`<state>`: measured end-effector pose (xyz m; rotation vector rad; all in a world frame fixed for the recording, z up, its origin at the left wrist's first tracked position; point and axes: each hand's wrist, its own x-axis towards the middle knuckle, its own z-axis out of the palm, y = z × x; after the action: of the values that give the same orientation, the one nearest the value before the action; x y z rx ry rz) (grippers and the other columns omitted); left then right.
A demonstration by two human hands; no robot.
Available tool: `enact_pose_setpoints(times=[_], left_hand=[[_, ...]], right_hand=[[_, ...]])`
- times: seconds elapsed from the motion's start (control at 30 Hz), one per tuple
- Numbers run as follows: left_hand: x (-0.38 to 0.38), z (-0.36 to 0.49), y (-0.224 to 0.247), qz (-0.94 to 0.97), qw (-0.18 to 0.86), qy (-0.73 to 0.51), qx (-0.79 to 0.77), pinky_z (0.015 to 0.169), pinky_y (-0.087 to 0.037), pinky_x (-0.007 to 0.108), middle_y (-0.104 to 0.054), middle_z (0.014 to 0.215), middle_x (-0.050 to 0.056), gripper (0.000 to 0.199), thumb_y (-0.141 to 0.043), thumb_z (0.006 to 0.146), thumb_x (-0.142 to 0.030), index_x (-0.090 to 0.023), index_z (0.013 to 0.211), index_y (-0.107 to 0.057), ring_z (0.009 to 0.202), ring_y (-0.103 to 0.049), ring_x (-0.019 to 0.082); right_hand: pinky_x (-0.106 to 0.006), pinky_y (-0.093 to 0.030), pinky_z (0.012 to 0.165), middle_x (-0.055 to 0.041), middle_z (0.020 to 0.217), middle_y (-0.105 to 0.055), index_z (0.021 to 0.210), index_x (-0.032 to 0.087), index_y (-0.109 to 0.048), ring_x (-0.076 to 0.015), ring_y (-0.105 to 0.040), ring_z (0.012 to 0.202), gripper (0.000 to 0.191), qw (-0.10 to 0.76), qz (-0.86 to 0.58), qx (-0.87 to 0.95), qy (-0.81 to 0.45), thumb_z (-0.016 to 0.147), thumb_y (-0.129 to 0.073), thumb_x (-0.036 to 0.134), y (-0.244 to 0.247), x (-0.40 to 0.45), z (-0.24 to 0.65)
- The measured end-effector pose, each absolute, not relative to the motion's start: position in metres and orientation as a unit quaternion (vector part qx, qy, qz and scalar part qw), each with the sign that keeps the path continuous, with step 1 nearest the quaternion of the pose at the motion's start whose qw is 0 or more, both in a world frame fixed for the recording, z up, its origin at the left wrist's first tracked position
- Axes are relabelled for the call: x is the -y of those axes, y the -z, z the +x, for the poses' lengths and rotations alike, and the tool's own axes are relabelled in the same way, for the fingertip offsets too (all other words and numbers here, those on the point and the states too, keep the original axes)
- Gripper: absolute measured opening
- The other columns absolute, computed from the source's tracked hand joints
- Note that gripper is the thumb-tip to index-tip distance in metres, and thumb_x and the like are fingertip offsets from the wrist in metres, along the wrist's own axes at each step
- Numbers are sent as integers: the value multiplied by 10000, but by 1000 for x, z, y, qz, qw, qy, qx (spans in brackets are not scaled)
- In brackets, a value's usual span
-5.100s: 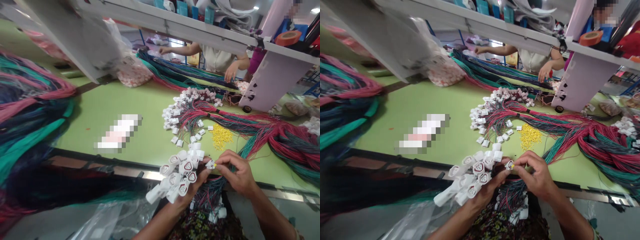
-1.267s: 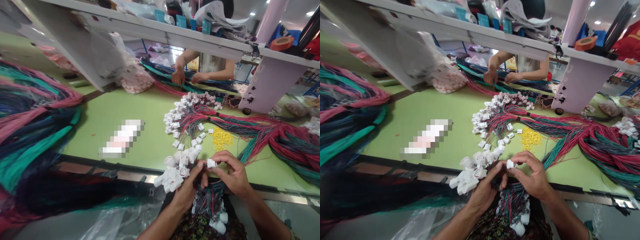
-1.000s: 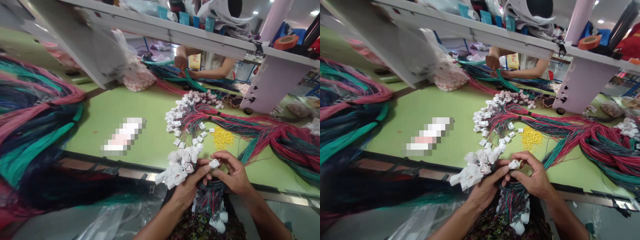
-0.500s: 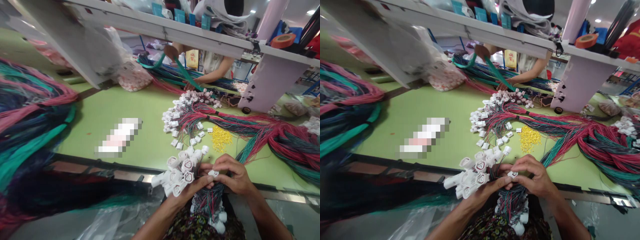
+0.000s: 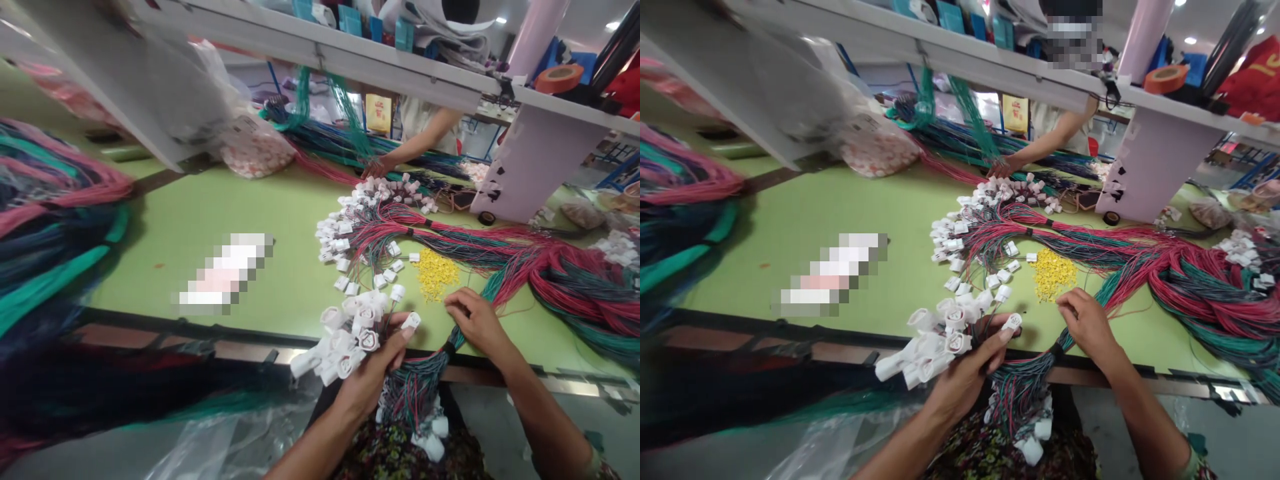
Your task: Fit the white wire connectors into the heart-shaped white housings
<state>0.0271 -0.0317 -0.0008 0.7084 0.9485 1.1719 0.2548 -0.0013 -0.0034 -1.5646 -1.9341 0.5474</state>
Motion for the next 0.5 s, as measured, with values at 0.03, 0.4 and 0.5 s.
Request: enact_pose_setpoints(times=[0.03,0.4,0.5], left_hand=[[32,27,-1,315,676,-516,-421,436,-230,252,-586,599,-17,301,-852,714,-402,-211,924,-755,450,-372,72],[31,26,1,312,689,-505,-416,451,-211,263,-578,574,-27,274,-832,730,-394,-216,923,-755,443,-355,73],[31,26,0,320,688,-502,-415,450,-217,258,-558,547,-35,271,-819,744,-404,-212,925,-757,437,-348,72]], right_hand=[[-312,-482,739,-43,911,-667,919,208,-687,-190,-622,795,127,276,-588,736,-192,893,-582,142,3,-1,254],[-312,-479,810,-39,907,-670,900,220,-723,-198,-638,871,200,228,-564,770,-190,905,-570,92,3,-11,248],[-318,-479,799,-34,890,-668,901,215,-715,-201,-634,853,166,232,-560,770,-198,896,-597,100,0,-11,247]])
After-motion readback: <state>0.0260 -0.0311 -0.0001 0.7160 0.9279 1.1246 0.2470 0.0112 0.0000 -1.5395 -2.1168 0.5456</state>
